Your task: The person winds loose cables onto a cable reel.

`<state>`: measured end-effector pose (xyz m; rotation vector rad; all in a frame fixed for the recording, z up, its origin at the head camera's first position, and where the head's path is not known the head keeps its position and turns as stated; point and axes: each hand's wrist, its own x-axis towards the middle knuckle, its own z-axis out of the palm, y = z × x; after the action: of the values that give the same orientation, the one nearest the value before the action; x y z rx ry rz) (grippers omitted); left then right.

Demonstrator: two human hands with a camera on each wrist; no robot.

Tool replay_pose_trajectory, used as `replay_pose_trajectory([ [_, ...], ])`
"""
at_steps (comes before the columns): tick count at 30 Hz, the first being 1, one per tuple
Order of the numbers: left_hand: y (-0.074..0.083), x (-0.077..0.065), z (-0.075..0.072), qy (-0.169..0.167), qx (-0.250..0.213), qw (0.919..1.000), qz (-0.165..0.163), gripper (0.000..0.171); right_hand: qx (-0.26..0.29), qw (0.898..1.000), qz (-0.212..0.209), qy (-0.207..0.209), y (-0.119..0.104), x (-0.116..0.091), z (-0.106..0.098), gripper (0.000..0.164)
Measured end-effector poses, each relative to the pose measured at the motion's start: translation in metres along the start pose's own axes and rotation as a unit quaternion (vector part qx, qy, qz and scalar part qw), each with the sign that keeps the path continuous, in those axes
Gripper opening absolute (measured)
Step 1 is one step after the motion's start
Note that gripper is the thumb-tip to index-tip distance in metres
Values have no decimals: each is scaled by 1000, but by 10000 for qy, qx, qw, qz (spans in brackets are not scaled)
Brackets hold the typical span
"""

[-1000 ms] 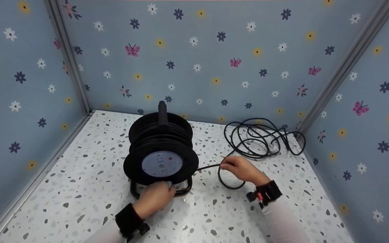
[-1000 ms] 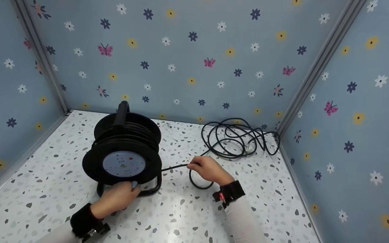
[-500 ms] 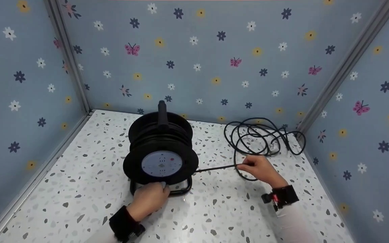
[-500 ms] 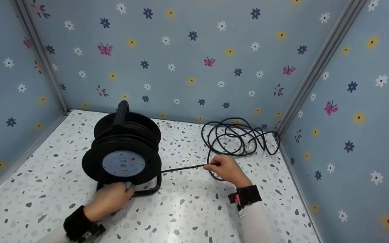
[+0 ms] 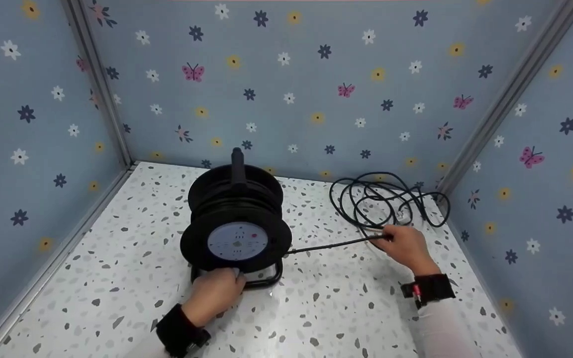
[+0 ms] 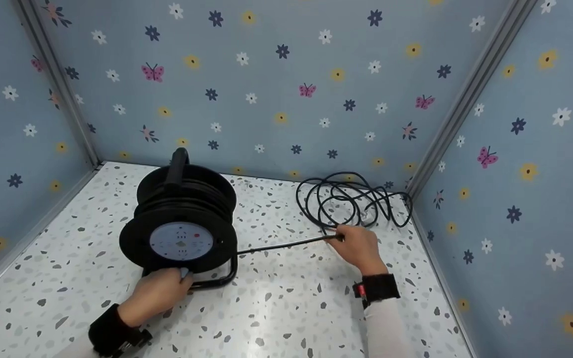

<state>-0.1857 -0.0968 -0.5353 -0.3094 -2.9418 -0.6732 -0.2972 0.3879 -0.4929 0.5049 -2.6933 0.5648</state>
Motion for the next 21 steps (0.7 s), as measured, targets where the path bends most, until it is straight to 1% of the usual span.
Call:
replay_pose_trajectory([
  [2,-1,-1,0,161,69,9998,61,39,-215,9988,116,428,6,-1,-3,34],
  [3,-1,-1,1,233,86,9997,81,40,-175,9978,206,604,9,-1,-4,33],
  [6,-1,-3,2,467,164,9986,195,41,135,9935,445,1042,14,-4,-7,32],
  [9,-1,-3,2,511,226,9982,229,40,591,9877,579,1326,19,-6,-7,30],
  [12,-1,-3,2,462,277,9984,193,39,1125,9785,947,1447,25,-10,-5,31],
  [16,-2,-4,2,449,281,9985,153,39,1702,9647,1473,1368,33,-14,-4,34],
  [17,-2,-4,2,489,282,9982,181,39,1729,9645,1471,1350,35,-16,-4,35],
  [18,-2,-4,2,563,300,9977,244,39,1690,9666,1355,1369,36,-17,-5,35],
  [19,-2,-5,2,622,318,9971,289,40,1554,9715,1104,1411,37,-17,-6,36],
  [20,-3,-5,3,701,353,9963,338,40,1354,9768,748,1481,39,-17,-8,37],
  [21,-3,-6,3,774,396,9955,380,41,1057,9809,297,1607,40,-18,-10,40],
])
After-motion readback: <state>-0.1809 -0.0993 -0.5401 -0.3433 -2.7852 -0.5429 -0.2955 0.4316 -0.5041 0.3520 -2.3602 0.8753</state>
